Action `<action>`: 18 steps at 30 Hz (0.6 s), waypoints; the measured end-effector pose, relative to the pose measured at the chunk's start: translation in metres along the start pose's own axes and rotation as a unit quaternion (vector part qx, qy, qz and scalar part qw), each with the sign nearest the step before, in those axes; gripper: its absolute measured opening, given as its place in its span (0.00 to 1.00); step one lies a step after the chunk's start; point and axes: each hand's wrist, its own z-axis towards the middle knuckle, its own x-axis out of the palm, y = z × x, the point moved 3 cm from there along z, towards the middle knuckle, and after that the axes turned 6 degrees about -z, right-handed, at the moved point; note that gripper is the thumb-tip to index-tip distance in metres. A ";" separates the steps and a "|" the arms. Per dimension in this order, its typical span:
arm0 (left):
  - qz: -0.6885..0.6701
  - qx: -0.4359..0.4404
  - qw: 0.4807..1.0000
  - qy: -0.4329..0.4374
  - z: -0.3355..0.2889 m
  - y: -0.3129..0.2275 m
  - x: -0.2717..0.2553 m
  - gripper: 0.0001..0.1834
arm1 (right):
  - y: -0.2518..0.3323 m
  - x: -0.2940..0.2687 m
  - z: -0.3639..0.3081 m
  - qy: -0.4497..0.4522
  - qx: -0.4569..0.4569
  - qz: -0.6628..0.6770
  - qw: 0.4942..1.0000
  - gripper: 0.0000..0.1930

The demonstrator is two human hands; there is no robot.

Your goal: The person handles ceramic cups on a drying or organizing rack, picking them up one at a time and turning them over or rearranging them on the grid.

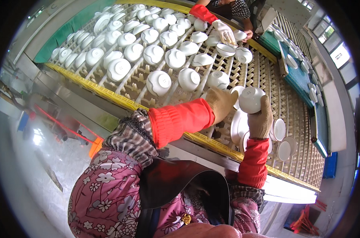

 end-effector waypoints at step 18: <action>-0.086 -0.065 0.994 0.022 0.009 0.038 -0.003 0.44 | -0.019 0.003 -0.025 -0.018 0.044 0.104 0.994 0.14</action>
